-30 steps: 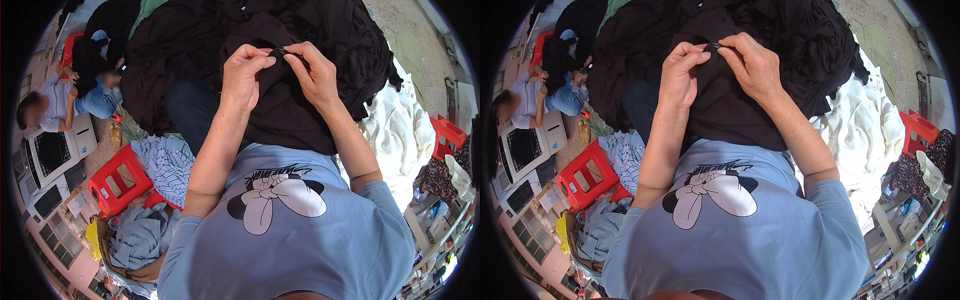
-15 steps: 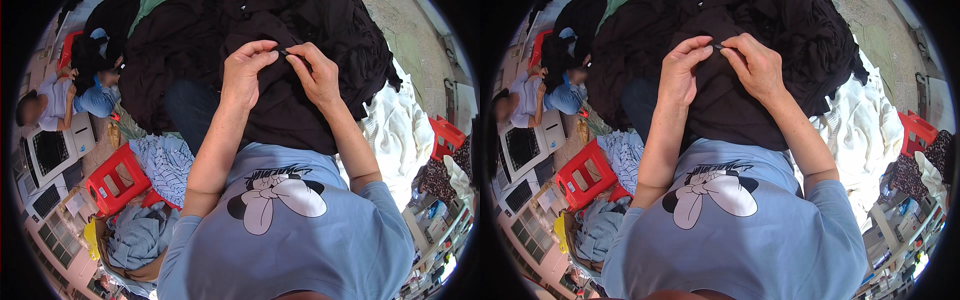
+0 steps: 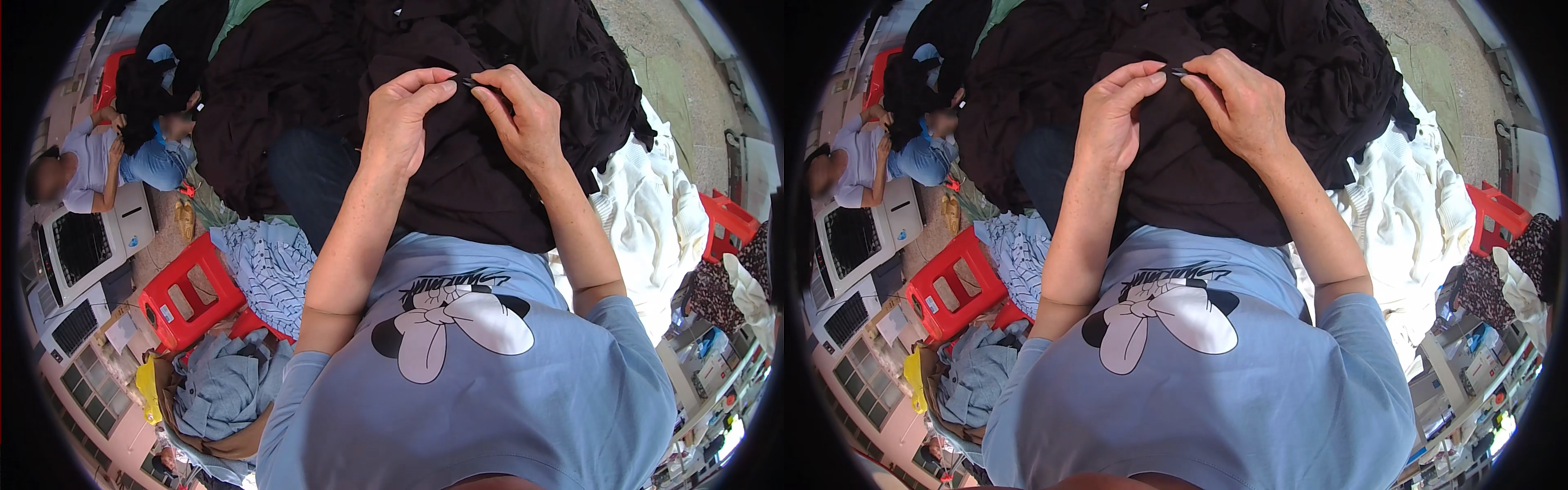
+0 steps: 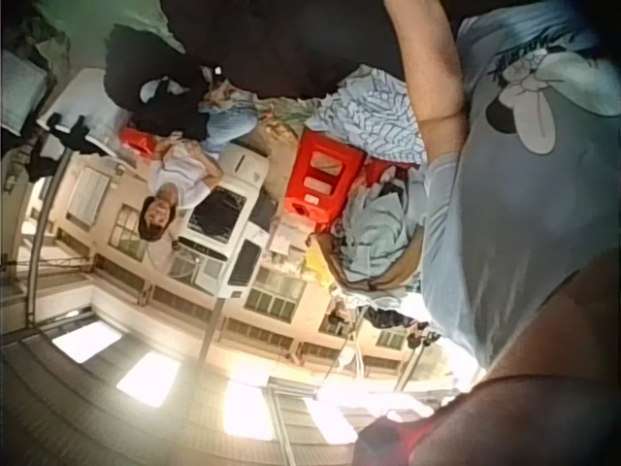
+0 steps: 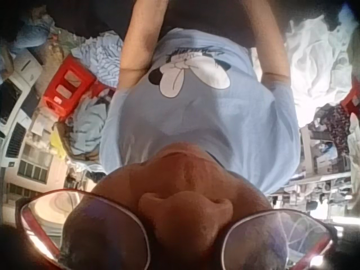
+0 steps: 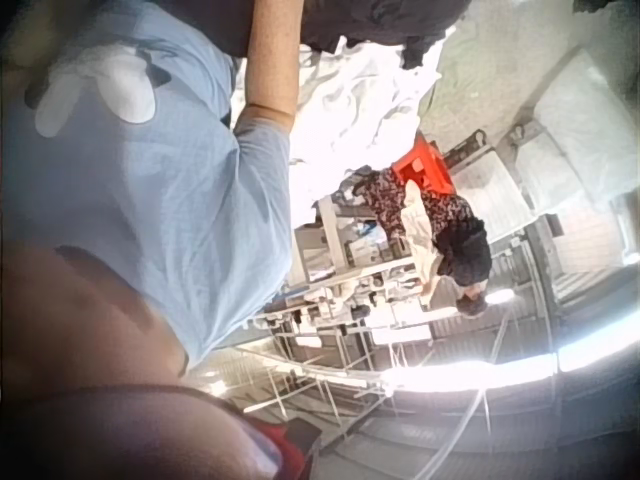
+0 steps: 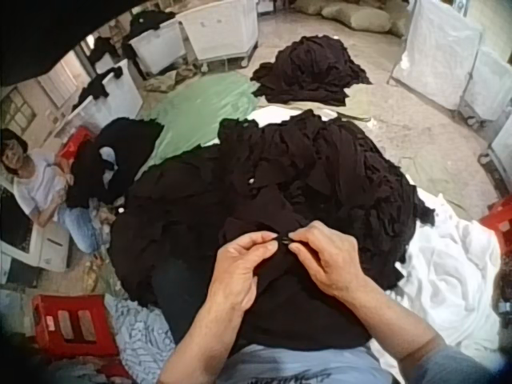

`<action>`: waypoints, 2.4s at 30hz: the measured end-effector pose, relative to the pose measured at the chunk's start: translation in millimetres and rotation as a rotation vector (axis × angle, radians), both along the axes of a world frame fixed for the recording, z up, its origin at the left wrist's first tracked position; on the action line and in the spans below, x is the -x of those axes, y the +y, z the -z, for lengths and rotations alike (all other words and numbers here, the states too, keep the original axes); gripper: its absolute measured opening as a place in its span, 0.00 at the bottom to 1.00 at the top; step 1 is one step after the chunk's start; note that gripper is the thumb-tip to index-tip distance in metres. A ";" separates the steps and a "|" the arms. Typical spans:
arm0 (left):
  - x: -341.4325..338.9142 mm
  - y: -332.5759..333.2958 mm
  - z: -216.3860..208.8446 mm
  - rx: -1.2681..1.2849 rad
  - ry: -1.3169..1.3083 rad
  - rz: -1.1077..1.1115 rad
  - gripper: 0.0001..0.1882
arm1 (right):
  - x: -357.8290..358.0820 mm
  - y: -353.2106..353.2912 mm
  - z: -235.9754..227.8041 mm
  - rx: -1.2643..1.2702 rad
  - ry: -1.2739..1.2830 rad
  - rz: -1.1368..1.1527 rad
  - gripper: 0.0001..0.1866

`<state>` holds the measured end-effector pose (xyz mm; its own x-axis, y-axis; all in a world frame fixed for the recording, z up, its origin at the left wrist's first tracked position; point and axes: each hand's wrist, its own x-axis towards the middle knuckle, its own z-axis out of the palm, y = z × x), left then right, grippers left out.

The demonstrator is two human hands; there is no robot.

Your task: Inspecting black shirts and trimming loose threads using snips.

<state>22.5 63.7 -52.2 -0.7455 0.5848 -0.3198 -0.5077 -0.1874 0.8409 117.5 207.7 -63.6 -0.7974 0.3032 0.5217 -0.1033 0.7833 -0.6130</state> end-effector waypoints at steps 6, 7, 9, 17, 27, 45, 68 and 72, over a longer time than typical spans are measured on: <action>0.6 0.4 0.7 0.004 0.004 0.004 0.10 | 2.5 0.2 -0.4 -0.073 0.025 -0.007 0.06; 0.9 0.3 0.8 0.007 0.003 0.003 0.10 | 3.0 0.3 -0.2 -0.083 0.031 -0.009 0.06; 1.2 0.0 1.0 0.007 -0.003 0.004 0.10 | 3.6 1.3 0.8 -0.092 0.038 -0.010 0.06; 3.7 -1.3 1.6 -0.019 -0.066 0.015 0.10 | 5.7 -0.5 4.8 -0.093 0.057 0.012 0.06; 2.4 0.5 -0.2 0.015 -0.069 0.032 0.10 | -6.4 6.4 11.1 0.470 -0.080 -0.075 0.08; 54.9 -46.1 -2.2 -0.202 0.058 -0.233 0.07 | 7.2 47.7 34.2 0.688 -0.089 0.120 0.11; 15.3 -28.0 -35.9 -0.034 0.456 0.102 0.25 | 10.3 -4.6 -36.9 0.987 0.299 0.044 0.05; -16.2 2.1 -31.6 0.106 0.750 0.288 0.41 | -16.3 -24.5 -49.1 0.602 0.054 -0.102 0.12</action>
<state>38.7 65.8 -20.5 -0.6086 0.7809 0.1406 0.1820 -0.0351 0.9827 133.8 183.3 -14.4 -0.8153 0.4806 0.3231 -0.2026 0.2859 -0.9366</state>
